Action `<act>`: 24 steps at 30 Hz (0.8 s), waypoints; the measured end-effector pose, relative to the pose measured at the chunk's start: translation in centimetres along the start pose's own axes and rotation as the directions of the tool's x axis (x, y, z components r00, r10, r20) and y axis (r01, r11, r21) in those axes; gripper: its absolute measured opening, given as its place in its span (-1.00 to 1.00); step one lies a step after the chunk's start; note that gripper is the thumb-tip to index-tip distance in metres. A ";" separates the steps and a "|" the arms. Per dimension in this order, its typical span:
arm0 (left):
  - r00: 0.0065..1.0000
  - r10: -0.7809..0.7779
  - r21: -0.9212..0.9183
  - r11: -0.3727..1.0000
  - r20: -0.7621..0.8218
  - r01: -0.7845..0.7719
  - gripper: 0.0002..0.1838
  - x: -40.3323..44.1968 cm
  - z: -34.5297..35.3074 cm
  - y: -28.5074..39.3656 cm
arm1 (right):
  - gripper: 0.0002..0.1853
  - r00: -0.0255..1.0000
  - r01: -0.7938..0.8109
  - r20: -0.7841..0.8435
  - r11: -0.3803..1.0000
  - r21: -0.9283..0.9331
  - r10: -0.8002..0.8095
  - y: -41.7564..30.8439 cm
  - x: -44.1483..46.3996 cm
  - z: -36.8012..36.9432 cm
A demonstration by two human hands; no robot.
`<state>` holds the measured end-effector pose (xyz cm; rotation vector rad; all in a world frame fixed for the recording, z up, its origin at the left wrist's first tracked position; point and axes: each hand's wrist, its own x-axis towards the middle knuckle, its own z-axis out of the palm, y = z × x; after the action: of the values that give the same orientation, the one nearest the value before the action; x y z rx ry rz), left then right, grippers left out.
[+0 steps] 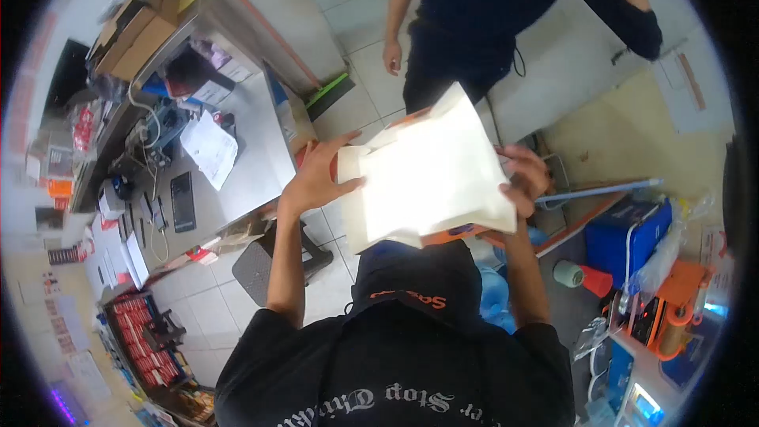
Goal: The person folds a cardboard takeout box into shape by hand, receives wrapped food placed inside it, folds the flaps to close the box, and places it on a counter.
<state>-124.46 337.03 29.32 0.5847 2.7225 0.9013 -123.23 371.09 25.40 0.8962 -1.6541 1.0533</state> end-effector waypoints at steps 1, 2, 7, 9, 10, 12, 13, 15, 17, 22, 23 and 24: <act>1.000 -0.001 -0.165 0.986 0.020 0.004 -0.22 0.2 0.6 0.0 | -0.71 0.993 -0.048 -0.105 0.999 -0.010 0.047 -0.1 -0.5 0.2; 0.999 0.000 -0.327 0.945 0.044 0.014 -0.33 0.4 1.2 0.0 | -0.71 0.973 -0.098 -0.209 0.995 -0.009 0.094 -0.1 -0.9 0.4; 0.986 -0.169 -0.444 0.883 0.008 0.155 -0.69 1.3 4.2 1.5 | -0.47 0.804 -0.428 -0.468 0.904 -0.027 0.367 -1.5 -5.2 -0.2; 0.989 -0.132 -0.424 0.901 -0.065 0.092 -0.68 1.6 4.6 2.9 | -0.44 0.787 -0.461 -0.493 0.885 -0.068 0.372 -1.6 -7.5 -1.4; 0.983 -0.105 -0.403 0.914 -0.152 0.035 -0.67 1.7 4.7 3.7 | -0.53 0.686 -0.536 -0.491 0.829 0.157 0.537 -1.2 -10.1 -2.4; 0.976 -0.135 -0.404 0.913 -0.172 0.056 -0.66 1.6 4.8 4.6 | -0.61 0.573 -0.574 -0.453 0.728 0.374 0.684 -1.8 -10.3 -1.9; 0.965 -0.169 -0.407 0.910 -0.201 0.075 -0.65 1.6 4.6 5.1 | -0.62 0.543 -0.585 -0.451 0.704 0.402 0.709 -1.9 -10.1 -1.3; 0.968 -0.164 -0.438 0.896 -0.187 0.067 -0.65 1.4 3.5 6.8 | -0.63 0.530 -0.594 -0.466 0.703 0.392 0.708 -2.8 -9.6 -0.2; 0.969 -0.170 -0.448 0.891 -0.179 0.073 -0.67 0.7 3.0 8.1 | -0.65 0.547 -0.594 -0.485 0.724 0.349 0.682 -3.5 -9.4 0.8; 0.959 -0.073 -0.377 0.926 -0.275 -0.038 -0.69 -0.8 1.5 10.8 | -0.68 0.609 -0.565 -0.511 0.784 0.257 0.607 -3.8 -8.9 2.1; 0.950 -0.052 -0.357 0.932 -0.307 -0.065 -0.69 -1.1 1.4 10.9 | -0.68 0.621 -0.556 -0.514 0.795 0.241 0.591 -3.8 -8.8 2.4; 0.949 -0.056 -0.356 0.932 -0.311 -0.062 -0.69 -1.3 1.3 10.7 | -0.69 0.633 -0.549 -0.515 0.804 0.227 0.577 -3.8 -8.7 2.6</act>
<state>-119.63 345.02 34.88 0.3952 2.7078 1.5759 -118.19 368.12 17.50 0.0126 -1.4025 1.6083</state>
